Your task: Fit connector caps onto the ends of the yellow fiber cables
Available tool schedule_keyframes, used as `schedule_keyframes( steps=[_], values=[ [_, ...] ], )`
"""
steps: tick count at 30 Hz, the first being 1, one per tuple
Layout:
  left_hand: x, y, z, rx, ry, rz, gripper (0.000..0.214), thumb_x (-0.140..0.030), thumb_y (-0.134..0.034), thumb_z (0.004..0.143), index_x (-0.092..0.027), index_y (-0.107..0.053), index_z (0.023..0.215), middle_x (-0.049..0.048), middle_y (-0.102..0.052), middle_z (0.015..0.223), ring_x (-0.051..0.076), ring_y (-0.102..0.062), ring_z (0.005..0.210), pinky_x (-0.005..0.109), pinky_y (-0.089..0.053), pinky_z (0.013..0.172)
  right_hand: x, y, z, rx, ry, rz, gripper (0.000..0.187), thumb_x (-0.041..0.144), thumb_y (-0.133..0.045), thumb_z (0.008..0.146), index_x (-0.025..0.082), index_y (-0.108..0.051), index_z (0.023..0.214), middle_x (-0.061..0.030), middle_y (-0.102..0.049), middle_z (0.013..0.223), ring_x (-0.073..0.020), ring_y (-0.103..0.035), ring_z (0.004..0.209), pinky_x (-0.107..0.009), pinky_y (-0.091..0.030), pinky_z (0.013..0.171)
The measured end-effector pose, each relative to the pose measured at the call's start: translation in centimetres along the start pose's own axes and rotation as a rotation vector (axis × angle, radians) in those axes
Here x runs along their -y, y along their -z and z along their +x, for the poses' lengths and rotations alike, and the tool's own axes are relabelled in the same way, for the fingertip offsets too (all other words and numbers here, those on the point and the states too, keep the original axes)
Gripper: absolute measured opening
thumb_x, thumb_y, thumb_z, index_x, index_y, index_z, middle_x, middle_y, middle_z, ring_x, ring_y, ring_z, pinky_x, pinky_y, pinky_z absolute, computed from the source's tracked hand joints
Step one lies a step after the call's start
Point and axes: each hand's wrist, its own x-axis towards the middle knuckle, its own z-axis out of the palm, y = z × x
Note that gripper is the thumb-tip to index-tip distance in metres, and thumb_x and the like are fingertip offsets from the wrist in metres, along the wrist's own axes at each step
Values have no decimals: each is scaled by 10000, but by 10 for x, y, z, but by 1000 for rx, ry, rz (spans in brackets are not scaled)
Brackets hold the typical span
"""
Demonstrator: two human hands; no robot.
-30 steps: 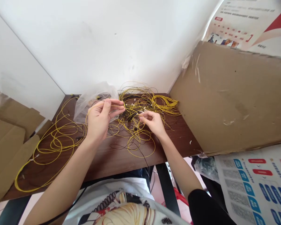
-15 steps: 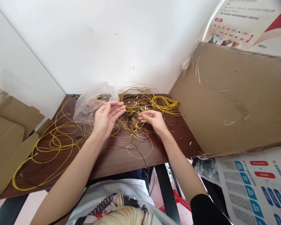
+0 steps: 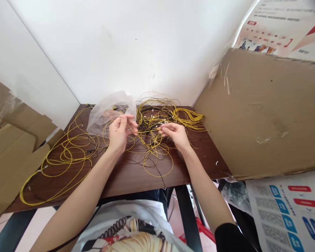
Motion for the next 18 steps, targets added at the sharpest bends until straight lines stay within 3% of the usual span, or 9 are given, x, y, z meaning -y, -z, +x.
schedule_keyframes(
  steps=[7, 10, 14, 18],
  values=[
    [2, -1, -10, 75, -349, 477, 341, -468, -468, 914, -184, -648, 860, -38, -472, 507, 69, -410, 420, 210, -324, 435, -1, 0, 0, 19, -6, -39, 313, 375, -750, 644, 141, -668, 834, -85, -730, 844, -159, -697, 712, -207, -496, 524],
    [1, -1, -14, 104, -401, 603, 355, -462, -431, 931, -193, -655, 869, -33, -456, 502, 78, -408, 434, 223, -313, 448, -1, -1, 0, 4, -13, -52, 317, 391, -735, 653, 149, -632, 830, -80, -731, 844, -157, -699, 700, -188, -477, 482],
    [0, -1, -12, 31, -330, 456, 337, -485, -461, 913, -206, -644, 868, -38, -440, 503, 77, -373, 413, 218, -288, 411, -2, -2, 1, 2, 12, -78, 330, 414, -714, 667, 151, -608, 835, -78, -727, 817, -157, -696, 671, -178, -450, 441],
    [-3, -1, -7, -36, -241, 249, 328, -506, -516, 876, -205, -648, 867, -13, -544, 597, 66, -417, 421, 197, -307, 375, 0, -1, 0, 3, 73, -160, 293, 407, -676, 714, 155, -607, 847, -72, -724, 833, -142, -683, 642, -173, -413, 418]
  ],
)
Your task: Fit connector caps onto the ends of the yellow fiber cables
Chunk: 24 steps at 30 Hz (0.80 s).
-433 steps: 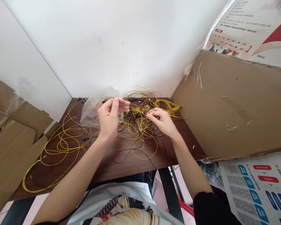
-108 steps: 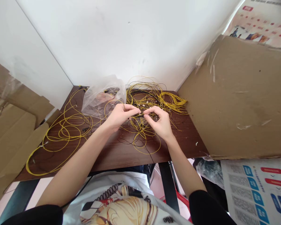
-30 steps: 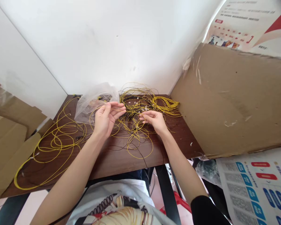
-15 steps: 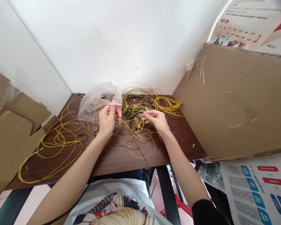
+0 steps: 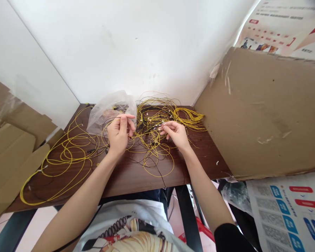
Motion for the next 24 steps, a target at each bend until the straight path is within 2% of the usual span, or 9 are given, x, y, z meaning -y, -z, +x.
schedule_keyframes(
  steps=[2, 5, 7, 11, 18, 21, 24],
  values=[
    [-2, 0, 3, -29, 28, -55, 322, -502, -534, 866, -203, -654, 872, 10, -591, 679, 66, -461, 463, 179, -335, 368, 3, 2, -2, 9, 37, -59, 272, 405, -659, 740, 159, -613, 846, -70, -724, 843, -138, -675, 633, -183, -415, 423],
    [-8, 1, 3, -54, 65, -128, 307, -482, -580, 840, -190, -672, 861, 28, -605, 749, 72, -509, 532, 162, -395, 387, 10, 4, -9, -3, 106, -162, 244, 405, -633, 778, 164, -634, 812, -54, -717, 781, -135, -655, 608, -231, -486, 518],
    [-13, 2, 0, -32, 93, -140, 306, -467, -605, 824, -173, -682, 853, 32, -604, 755, 80, -531, 556, 170, -439, 408, 13, 5, -15, -50, 155, -240, 238, 404, -618, 799, 169, -648, 781, -43, -705, 726, -134, -632, 580, -259, -508, 575],
    [-25, 7, -11, 11, 120, -39, 304, -428, -610, 827, -135, -688, 848, 43, -626, 751, 105, -593, 604, 208, -533, 497, 18, 2, -24, -175, 217, -334, 258, 418, -596, 820, 178, -662, 751, -30, -687, 674, -126, -583, 513, -259, -480, 527],
    [-43, 16, -26, 51, 201, -4, 266, -374, -618, 831, -122, -701, 825, 54, -682, 746, 155, -673, 652, 286, -603, 629, 34, -7, -46, -360, 283, -190, 275, 402, -580, 843, 186, -629, 678, 5, -607, 540, -120, -550, 460, -253, -463, 473],
    [-50, 17, -30, 76, 204, -21, 258, -371, -624, 829, -129, -712, 818, 64, -698, 774, 165, -683, 677, 296, -609, 656, 48, -9, -62, -368, 326, -173, 216, 355, -587, 849, 191, -640, 720, 12, -606, 549, -116, -558, 472, -252, -469, 483],
    [-54, 17, -36, 99, 216, -25, 243, -363, -630, 828, -137, -718, 810, 66, -706, 786, 163, -682, 661, 295, -609, 665, 62, -11, -75, -301, 325, -153, 102, 295, -612, 839, 201, -654, 840, 3, -656, 639, -132, -621, 567, -259, -501, 538]
  ],
)
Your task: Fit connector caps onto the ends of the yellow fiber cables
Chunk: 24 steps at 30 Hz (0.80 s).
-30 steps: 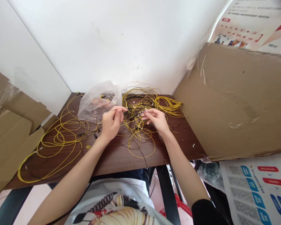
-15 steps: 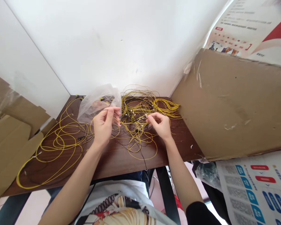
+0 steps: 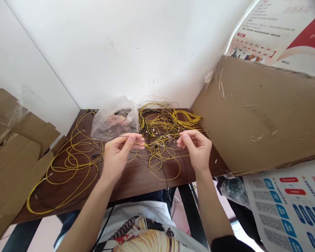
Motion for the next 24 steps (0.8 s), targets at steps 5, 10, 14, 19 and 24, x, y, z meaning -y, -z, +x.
schedule_keyframes(
  steps=[5, 10, 14, 19, 24],
  values=[
    [4, 1, -10, 60, 41, -25, 240, -356, -617, 840, -151, -728, 782, 81, -709, 851, 181, -690, 735, 319, -605, 733, 11, -7, -5, 281, 88, -214, 121, 238, -607, 841, 222, -644, 955, -43, -690, 977, -187, -645, 902, -355, -517, 815],
    [13, 0, -11, 137, 76, -120, 227, -341, -589, 864, -167, -717, 792, 88, -700, 926, 206, -675, 907, 353, -557, 877, -2, -18, -4, 372, 220, -736, 161, 206, -670, 779, 196, -639, 936, -65, -635, 962, -245, -542, 963, -417, -420, 848],
    [19, -2, -8, 154, 193, -317, 240, -354, -582, 870, -158, -655, 753, 63, -668, 809, 212, -658, 967, 386, -485, 973, -10, -12, -1, 340, 140, -692, 26, 157, -616, 817, 181, -619, 806, -31, -636, 846, -191, -559, 855, -351, -401, 791],
    [28, -8, -5, 134, 237, -415, 236, -358, -584, 870, -150, -599, 759, -41, -454, 559, 110, -576, 685, 375, -478, 955, -8, -1, 3, 403, 11, -442, 12, 192, -657, 800, 185, -659, 791, -9, -647, 784, -143, -572, 733, -276, -422, 677],
    [35, -14, -4, 142, 215, -358, 239, -360, -574, 875, -140, -591, 784, -74, -327, 514, 78, -424, 551, 396, -521, 879, -9, 3, 4, 418, -43, -356, 25, 192, -670, 791, 188, -694, 792, -12, -663, 791, -138, -587, 739, -271, -446, 692]
  ],
)
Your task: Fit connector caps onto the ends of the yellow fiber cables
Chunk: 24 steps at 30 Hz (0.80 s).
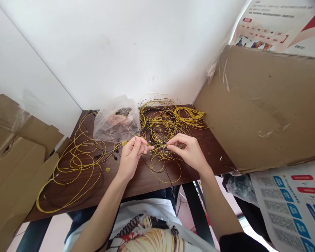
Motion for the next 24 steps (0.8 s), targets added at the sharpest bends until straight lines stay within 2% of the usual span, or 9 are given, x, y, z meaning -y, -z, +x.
schedule_keyframes(
  steps=[3, 7, 12, 14, 19, 21, 24],
  values=[
    [2, 0, 1, -10, -30, 47, 248, -365, -563, 880, -137, -592, 785, -73, -316, 514, 80, -408, 546, 387, -532, 857, -1, 3, -1, 42, 11, 17, 19, 189, -679, 787, 193, -698, 784, -15, -664, 823, -144, -599, 795, -286, -459, 750],
    [-2, 0, -2, -26, -21, 14, 235, -353, -557, 884, -139, -588, 792, -72, -304, 517, 83, -412, 548, 375, -548, 819, -1, 8, -9, 111, 106, -110, 29, 195, -694, 782, 215, -713, 772, -28, -627, 890, -161, -563, 900, -323, -440, 846],
    [-8, -2, -7, -23, 38, -69, 206, -327, -559, 883, -144, -579, 790, -70, -329, 520, 85, -418, 548, 400, -559, 797, 4, 11, -18, 215, 174, -235, 26, 230, -702, 781, 230, -728, 782, -46, -582, 977, -175, -516, 948, -345, -424, 870],
    [-8, -2, -8, -34, 52, -86, 202, -321, -556, 885, -144, -578, 789, -65, -364, 522, 88, -436, 557, 406, -555, 809, 7, 12, -17, 207, 177, -223, 46, 233, -680, 803, 228, -725, 803, -44, -592, 972, -173, -526, 947, -345, -425, 872],
    [-4, 1, -8, -62, 61, -80, 206, -318, -553, 883, -139, -591, 789, -41, -474, 545, 101, -518, 601, 405, -509, 901, 15, 16, 3, 71, 154, -134, 94, 189, -605, 849, 204, -695, 870, -34, -653, 913, -157, -580, 890, -314, -447, 822],
    [-2, 3, -7, -76, 63, -68, 202, -323, -566, 872, -140, -597, 795, -29, -511, 562, 116, -564, 644, 379, -494, 911, 16, 15, 14, 93, 131, -167, 91, 169, -604, 837, 191, -691, 852, -31, -669, 896, -154, -587, 862, -301, -444, 795],
    [0, 4, -7, -101, 73, -41, 186, -322, -613, 836, -139, -606, 801, -5, -571, 634, 134, -604, 718, 336, -484, 890, 13, 10, 32, 195, 84, -273, 96, 156, -609, 813, 179, -702, 810, -26, -683, 843, -143, -578, 777, -281, -425, 735]
  ],
)
